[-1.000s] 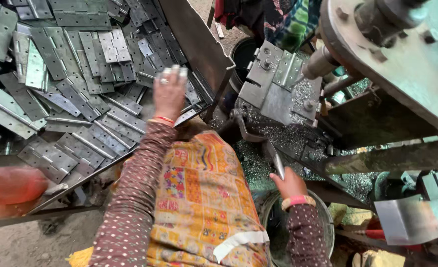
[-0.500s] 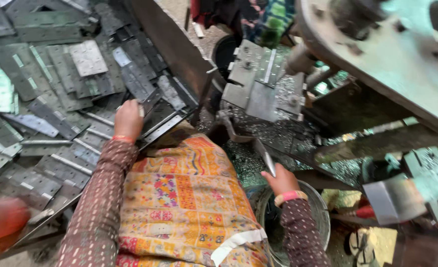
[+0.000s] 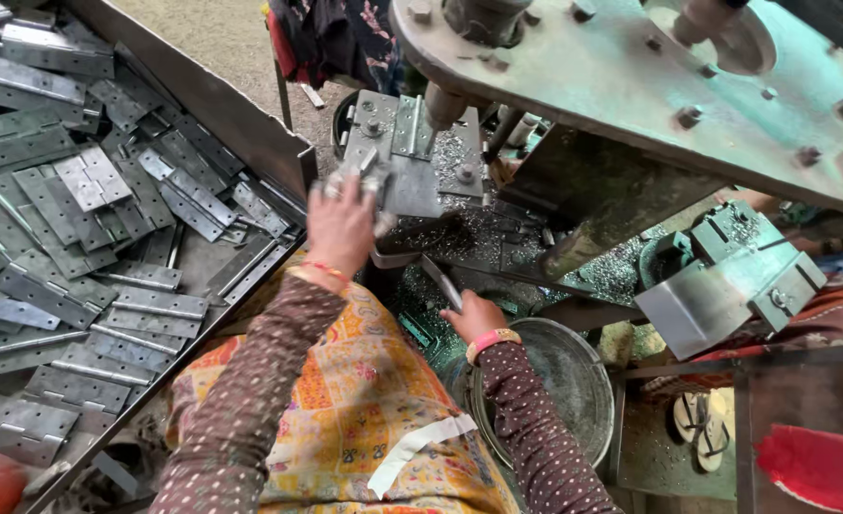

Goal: The person operates a metalworking machine, repeatedly placing rectangular metal pieces into a mold and pressing a lever to process them. They then remove the processed pieces and place them into a pile on the left.

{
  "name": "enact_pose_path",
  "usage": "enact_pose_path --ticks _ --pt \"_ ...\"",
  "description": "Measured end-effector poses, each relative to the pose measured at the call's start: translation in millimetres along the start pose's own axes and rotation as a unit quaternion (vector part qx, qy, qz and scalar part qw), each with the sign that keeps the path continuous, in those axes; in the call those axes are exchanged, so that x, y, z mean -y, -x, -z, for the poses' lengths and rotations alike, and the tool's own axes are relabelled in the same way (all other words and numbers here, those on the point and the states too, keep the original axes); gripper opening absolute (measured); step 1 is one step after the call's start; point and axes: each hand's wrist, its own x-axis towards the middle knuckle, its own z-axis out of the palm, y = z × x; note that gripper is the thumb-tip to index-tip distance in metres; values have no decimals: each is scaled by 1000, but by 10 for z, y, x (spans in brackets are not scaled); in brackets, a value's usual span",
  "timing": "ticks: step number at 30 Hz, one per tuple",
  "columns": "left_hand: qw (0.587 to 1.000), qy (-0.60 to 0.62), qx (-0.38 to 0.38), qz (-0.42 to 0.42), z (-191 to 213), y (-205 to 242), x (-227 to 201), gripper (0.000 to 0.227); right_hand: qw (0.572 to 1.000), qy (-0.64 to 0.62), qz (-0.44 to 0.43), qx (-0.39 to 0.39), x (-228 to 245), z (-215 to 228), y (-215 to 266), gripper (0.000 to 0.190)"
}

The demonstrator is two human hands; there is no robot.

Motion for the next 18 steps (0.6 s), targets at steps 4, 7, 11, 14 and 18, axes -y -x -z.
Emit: enact_pose_path --ticks 4,7,11,14,18 --pt "984 80 148 61 -45 -85 -251 58 1000 7 30 -1 -27 25 -15 55" --pt "988 48 122 87 -40 -77 -303 72 999 22 9 44 47 156 -144 59" --pt "986 71 143 45 -162 52 -652 55 995 51 -16 88 276 577 -297 62" --pt "979 85 176 61 -350 11 -766 45 996 64 14 59 286 629 -269 61" --pt "982 120 120 86 -580 -348 -677 40 999 40 21 4 -11 196 -191 53"
